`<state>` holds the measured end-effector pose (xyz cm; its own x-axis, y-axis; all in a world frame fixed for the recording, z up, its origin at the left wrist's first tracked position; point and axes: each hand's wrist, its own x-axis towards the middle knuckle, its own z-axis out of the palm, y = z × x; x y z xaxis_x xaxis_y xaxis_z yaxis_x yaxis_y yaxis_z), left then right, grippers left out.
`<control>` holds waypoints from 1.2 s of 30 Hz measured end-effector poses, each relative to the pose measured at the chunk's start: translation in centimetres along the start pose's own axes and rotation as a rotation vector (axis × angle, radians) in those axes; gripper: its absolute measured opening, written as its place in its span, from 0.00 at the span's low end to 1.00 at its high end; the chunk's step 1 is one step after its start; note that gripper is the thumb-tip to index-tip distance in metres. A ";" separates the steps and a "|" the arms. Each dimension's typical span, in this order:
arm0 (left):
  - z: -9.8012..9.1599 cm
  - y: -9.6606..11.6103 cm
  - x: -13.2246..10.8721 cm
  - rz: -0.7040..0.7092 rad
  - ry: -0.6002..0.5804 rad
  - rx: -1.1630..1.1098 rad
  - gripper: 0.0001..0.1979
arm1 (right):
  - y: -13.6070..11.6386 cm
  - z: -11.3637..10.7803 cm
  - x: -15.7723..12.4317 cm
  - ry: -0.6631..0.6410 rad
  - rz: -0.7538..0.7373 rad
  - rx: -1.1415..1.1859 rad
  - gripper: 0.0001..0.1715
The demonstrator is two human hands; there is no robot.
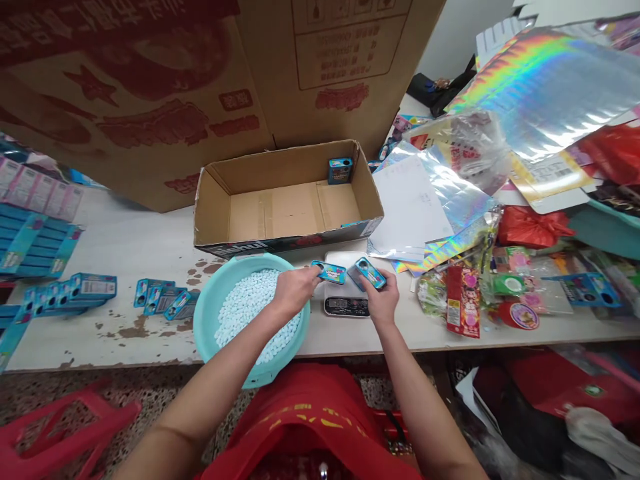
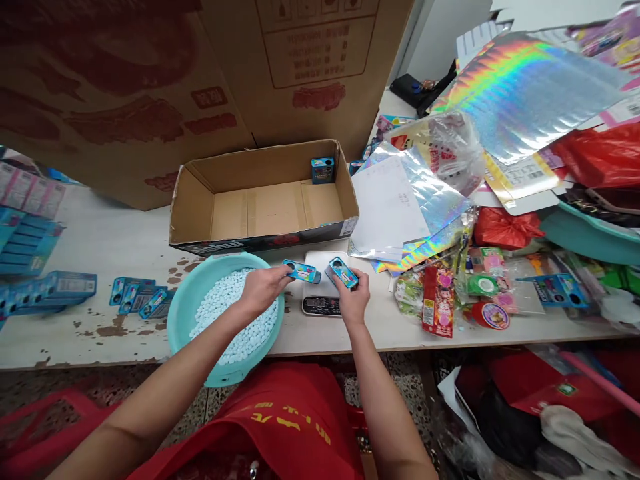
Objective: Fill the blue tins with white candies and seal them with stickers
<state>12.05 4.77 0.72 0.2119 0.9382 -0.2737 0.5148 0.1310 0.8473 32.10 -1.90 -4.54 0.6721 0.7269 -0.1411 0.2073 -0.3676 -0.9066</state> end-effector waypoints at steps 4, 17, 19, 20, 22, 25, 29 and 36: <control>-3.3 -0.4 -3.7 0.002 0.070 -0.173 0.04 | -0.9 1.2 -1.3 -0.047 -0.237 -0.150 0.30; -4.8 -6.1 -8.2 -0.520 0.242 -0.876 0.26 | -8.1 3.8 -11.3 -0.805 -0.416 -0.332 0.16; -5.0 -7.4 -7.9 -0.573 0.187 -0.983 0.33 | -8.6 5.4 -11.9 -0.874 -0.450 -0.406 0.16; -4.8 -7.9 -7.9 -0.609 0.180 -0.990 0.33 | -8.6 6.1 -12.2 -0.895 -0.447 -0.478 0.15; -4.4 -8.9 -8.1 -0.690 0.229 -0.957 0.30 | -8.4 7.3 -12.8 -0.921 -0.431 -0.623 0.14; -3.9 -9.6 -8.7 -0.735 0.320 -0.947 0.25 | -8.2 8.0 -13.2 -0.951 -0.448 -0.721 0.16; -3.7 -9.8 -9.0 -0.784 0.275 -0.907 0.25 | -8.3 8.0 -13.3 -0.980 -0.362 -0.808 0.15; -4.4 -9.4 -8.3 -0.684 0.197 -0.988 0.22 | -7.6 6.8 -12.6 -0.987 -0.199 -0.418 0.14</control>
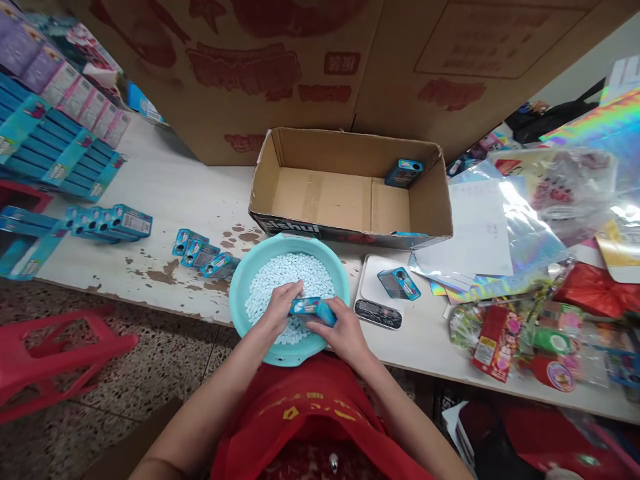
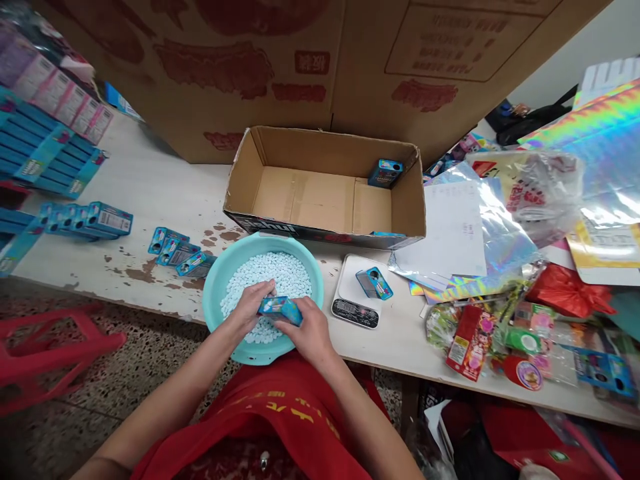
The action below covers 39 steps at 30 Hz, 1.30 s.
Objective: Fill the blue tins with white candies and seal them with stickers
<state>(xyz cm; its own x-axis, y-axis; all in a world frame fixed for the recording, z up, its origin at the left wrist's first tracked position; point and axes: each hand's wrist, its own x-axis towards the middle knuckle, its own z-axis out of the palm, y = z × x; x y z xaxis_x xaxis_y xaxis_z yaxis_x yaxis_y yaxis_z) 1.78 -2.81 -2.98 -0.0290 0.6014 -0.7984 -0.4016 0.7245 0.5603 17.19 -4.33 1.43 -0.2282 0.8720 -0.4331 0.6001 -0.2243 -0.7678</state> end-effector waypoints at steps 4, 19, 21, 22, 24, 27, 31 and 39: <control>-0.6 1.6 0.1 -0.145 -0.145 -0.220 0.21 | 0.8 -0.7 -1.0 0.040 0.007 0.377 0.17; 16.3 1.4 3.5 0.018 -0.370 -0.184 0.26 | 6.6 -5.1 -7.6 0.558 0.275 0.699 0.25; 19.6 1.1 4.5 0.098 -0.341 -0.179 0.27 | 7.5 -5.6 -8.7 0.617 0.291 0.698 0.24; 20.9 0.9 4.9 0.140 -0.315 -0.173 0.27 | 8.0 -5.7 -9.3 0.645 0.305 0.700 0.24; 22.8 0.4 5.7 0.218 -0.263 -0.153 0.28 | 8.9 -5.8 -10.2 0.681 0.339 0.714 0.25; 24.2 -0.3 6.6 0.301 -0.214 -0.133 0.28 | 10.2 -5.7 -11.3 0.719 0.371 0.719 0.24; 24.6 -0.6 6.8 0.364 -0.190 -0.133 0.27 | 11.4 -5.8 -11.9 0.765 0.388 0.722 0.24; 24.8 -0.1 6.1 0.385 -0.225 -0.114 0.26 | 11.9 -6.4 -11.4 0.787 0.410 0.723 0.23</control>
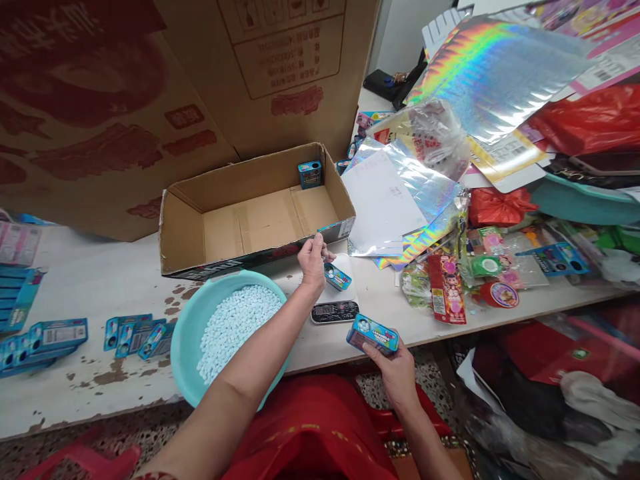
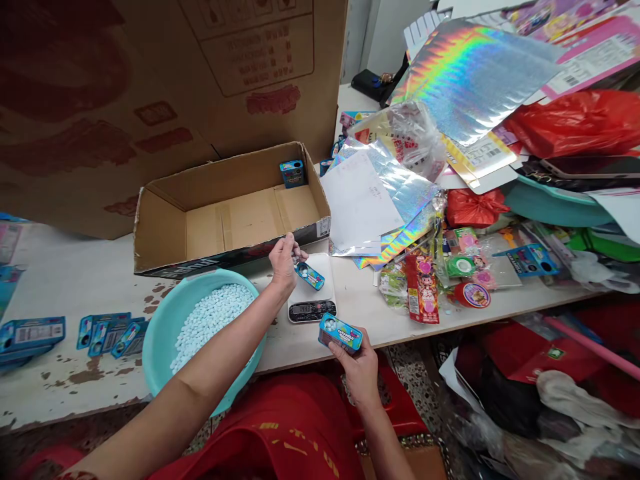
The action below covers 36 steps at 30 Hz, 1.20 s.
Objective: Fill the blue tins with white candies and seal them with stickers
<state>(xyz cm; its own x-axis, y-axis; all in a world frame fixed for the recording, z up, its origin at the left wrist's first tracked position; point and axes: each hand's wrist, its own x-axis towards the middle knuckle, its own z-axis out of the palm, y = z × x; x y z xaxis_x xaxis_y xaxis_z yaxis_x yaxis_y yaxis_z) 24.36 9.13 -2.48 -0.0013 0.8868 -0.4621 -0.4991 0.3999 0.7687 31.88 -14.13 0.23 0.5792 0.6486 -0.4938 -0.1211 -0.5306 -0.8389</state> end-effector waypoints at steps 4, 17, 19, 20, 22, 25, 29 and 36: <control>0.1 0.5 -0.3 -0.041 -0.012 0.021 0.25 | -0.4 0.2 0.2 0.013 0.008 0.003 0.23; -0.5 -0.2 -0.5 -0.008 -0.055 0.038 0.16 | -0.1 0.0 0.6 0.031 0.012 -0.004 0.23; -0.6 -0.2 -0.6 -0.003 -0.055 0.045 0.15 | -0.1 0.0 0.6 0.030 0.008 -0.001 0.23; -0.6 -0.2 -0.6 0.000 -0.056 0.048 0.14 | -0.1 0.1 0.7 0.030 0.005 0.001 0.23; -0.6 -0.2 -0.7 0.006 -0.058 0.052 0.14 | -0.2 0.1 0.7 0.030 0.003 0.005 0.23; -0.6 -0.1 -0.8 0.012 -0.060 0.036 0.14 | -0.2 0.2 0.7 0.033 0.011 0.016 0.23; -0.5 0.0 -1.0 -0.006 -0.063 0.021 0.14 | 0.1 0.1 0.7 0.054 0.025 0.028 0.23; -0.9 0.3 -1.0 -0.017 -0.056 0.002 0.16 | 0.6 -0.4 0.8 0.081 0.016 0.029 0.24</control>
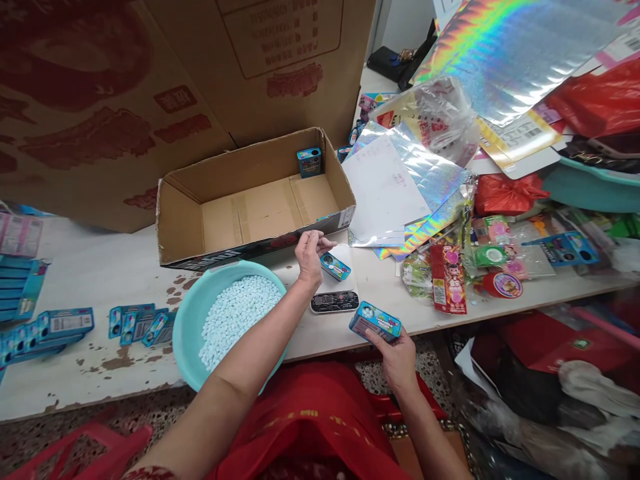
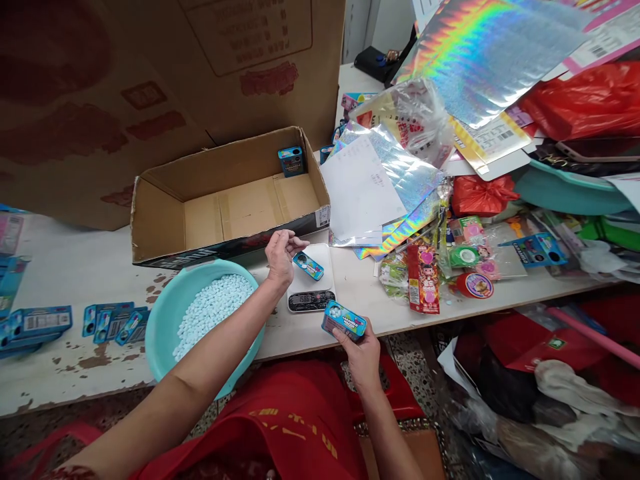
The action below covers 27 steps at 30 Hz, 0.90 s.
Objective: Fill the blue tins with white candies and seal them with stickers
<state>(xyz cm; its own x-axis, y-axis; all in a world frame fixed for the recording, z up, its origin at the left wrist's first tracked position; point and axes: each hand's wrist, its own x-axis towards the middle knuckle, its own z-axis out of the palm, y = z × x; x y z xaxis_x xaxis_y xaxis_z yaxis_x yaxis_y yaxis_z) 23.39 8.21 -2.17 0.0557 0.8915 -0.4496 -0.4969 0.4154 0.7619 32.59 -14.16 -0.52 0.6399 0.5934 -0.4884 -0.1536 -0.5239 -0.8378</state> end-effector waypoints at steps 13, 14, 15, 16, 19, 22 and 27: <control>-5.5 1.5 -1.1 0.060 0.107 0.118 0.12 | -0.1 -0.2 0.1 0.028 -0.004 0.006 0.25; -5.8 1.5 -1.2 0.060 0.114 0.145 0.12 | 0.0 -0.2 0.2 0.028 -0.005 0.010 0.25; -6.1 1.5 -1.3 0.061 0.122 0.174 0.12 | 0.0 -0.2 0.2 0.030 -0.009 0.012 0.25; -6.4 1.4 -1.5 0.063 0.127 0.207 0.11 | 0.1 -0.2 0.3 0.031 -0.013 0.011 0.25; -6.8 1.1 -1.7 0.069 0.106 0.311 0.10 | 0.1 -0.1 0.3 0.027 -0.022 0.001 0.25; -6.9 0.8 -2.0 0.085 0.036 0.437 0.07 | 0.1 0.0 0.3 0.011 -0.013 -0.010 0.24; -6.2 0.8 -2.7 0.202 -0.104 0.696 0.02 | 0.1 0.0 0.2 0.010 0.007 -0.006 0.24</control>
<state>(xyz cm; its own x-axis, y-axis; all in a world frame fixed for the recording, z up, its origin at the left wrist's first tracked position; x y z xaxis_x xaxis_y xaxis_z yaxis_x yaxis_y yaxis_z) 17.49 4.98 -3.28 0.1206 0.9610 -0.2490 0.1574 0.2291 0.9606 32.70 -14.05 -0.75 0.6459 0.5837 -0.4921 -0.1537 -0.5320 -0.8327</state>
